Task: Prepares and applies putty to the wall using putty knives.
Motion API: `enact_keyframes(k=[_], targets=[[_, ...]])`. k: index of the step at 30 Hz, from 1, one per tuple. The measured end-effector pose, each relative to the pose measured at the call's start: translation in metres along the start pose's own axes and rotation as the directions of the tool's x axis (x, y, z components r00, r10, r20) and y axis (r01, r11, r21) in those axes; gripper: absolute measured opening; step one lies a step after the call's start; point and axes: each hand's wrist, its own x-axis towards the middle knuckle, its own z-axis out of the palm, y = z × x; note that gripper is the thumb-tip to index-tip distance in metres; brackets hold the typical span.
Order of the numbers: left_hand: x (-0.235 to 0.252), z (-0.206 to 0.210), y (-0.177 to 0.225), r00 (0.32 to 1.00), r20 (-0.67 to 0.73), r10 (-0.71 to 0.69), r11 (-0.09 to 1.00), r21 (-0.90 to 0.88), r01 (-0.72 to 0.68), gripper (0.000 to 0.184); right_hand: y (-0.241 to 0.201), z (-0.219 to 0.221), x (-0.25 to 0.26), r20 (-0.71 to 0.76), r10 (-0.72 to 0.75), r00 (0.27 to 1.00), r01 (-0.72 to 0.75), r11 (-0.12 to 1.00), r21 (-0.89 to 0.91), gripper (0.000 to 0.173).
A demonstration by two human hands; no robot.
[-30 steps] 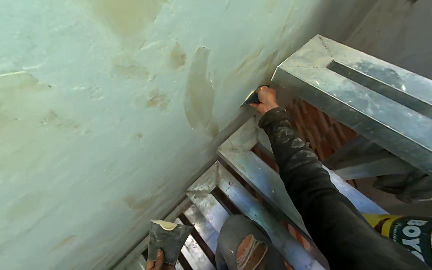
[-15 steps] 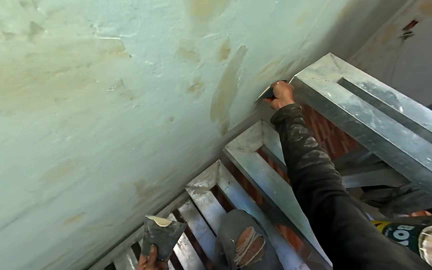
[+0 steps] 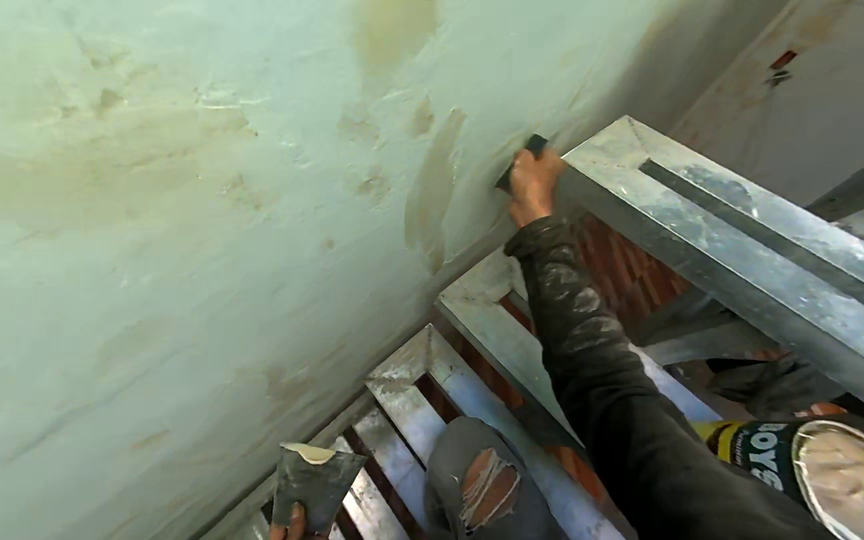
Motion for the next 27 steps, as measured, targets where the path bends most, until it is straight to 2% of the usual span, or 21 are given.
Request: enact_keyframes(k=[3, 4, 7, 10, 12, 14, 18, 20, 22, 23, 24, 26, 27], targets=[[-0.004, 0.012, 0.003, 0.996, 0.053, 0.066, 0.998, -0.014, -0.066, 0.019, 0.006, -0.009, -0.057, -0.017, -0.312, 0.950, 0.309, 0.947, -0.091, 0.027], [-0.007, 0.021, 0.006, 0.994, 0.075, 0.076, 0.997, -0.008, -0.075, 0.018, 0.013, -0.020, -0.087, 0.015, -0.373, 0.928, 0.373, 0.924, -0.087, 0.030], [-0.020, 0.063, 0.025, 0.980, 0.192, 0.058, 0.998, 0.013, -0.061, 0.020, 0.051, -0.049, -0.165, 0.093, -0.467, 0.879, 0.459, 0.883, 0.094, 0.037], [-0.042, 0.118, 0.039, 0.943, 0.331, 0.029, 1.000, 0.002, -0.031, 0.020, 0.092, -0.076, -0.204, 0.270, -0.485, 0.832, 0.379, 0.852, 0.362, 0.031], [-0.058, 0.153, 0.045, 0.915, 0.402, 0.003, 1.000, 0.004, -0.005, 0.019, 0.109, -0.092, -0.213, 0.398, -0.525, 0.752, 0.346, 0.829, 0.440, 0.030], [-0.069, 0.179, 0.047, 0.903, 0.429, -0.029, 1.000, 0.012, 0.026, 0.018, 0.116, -0.105, -0.214, 0.472, -0.583, 0.661, 0.379, 0.803, 0.461, 0.031], [-0.074, 0.200, 0.046, 0.919, 0.395, -0.008, 1.000, 0.010, 0.004, 0.020, 0.126, -0.125, -0.209, 0.573, -0.638, 0.515, 0.453, 0.770, 0.450, 0.033], [-0.074, 0.204, 0.049, 0.931, 0.365, 0.011, 1.000, 0.005, -0.013, 0.019, 0.132, -0.136, -0.204, 0.654, -0.598, 0.462, 0.474, 0.790, 0.388, 0.034], [-0.074, 0.210, 0.056, 0.938, 0.344, 0.033, 0.999, 0.000, -0.035, 0.018, 0.138, -0.149, -0.196, 0.753, -0.493, 0.435, 0.466, 0.839, 0.280, 0.035], [-0.076, 0.215, 0.061, 0.937, 0.345, 0.051, 0.999, -0.004, -0.053, 0.019, 0.140, -0.157, -0.190, 0.790, -0.425, 0.441, 0.449, 0.867, 0.215, 0.035], [-0.078, 0.221, 0.066, 0.933, 0.352, 0.077, 0.997, -0.019, -0.076, 0.020, 0.142, -0.165, -0.185, 0.793, -0.359, 0.492, 0.406, 0.901, 0.156, 0.033], [-0.081, 0.227, 0.075, 0.911, 0.379, 0.163, 0.987, -0.065, -0.149, 0.023, 0.143, -0.171, -0.182, 0.673, -0.211, 0.709, 0.186, 0.976, 0.110, 0.030], [-0.081, 0.230, 0.076, 0.894, 0.400, 0.204, 0.979, -0.089, -0.184, 0.025, 0.140, -0.169, -0.180, 0.585, -0.101, 0.805, 0.006, 0.987, 0.164, 0.027]])
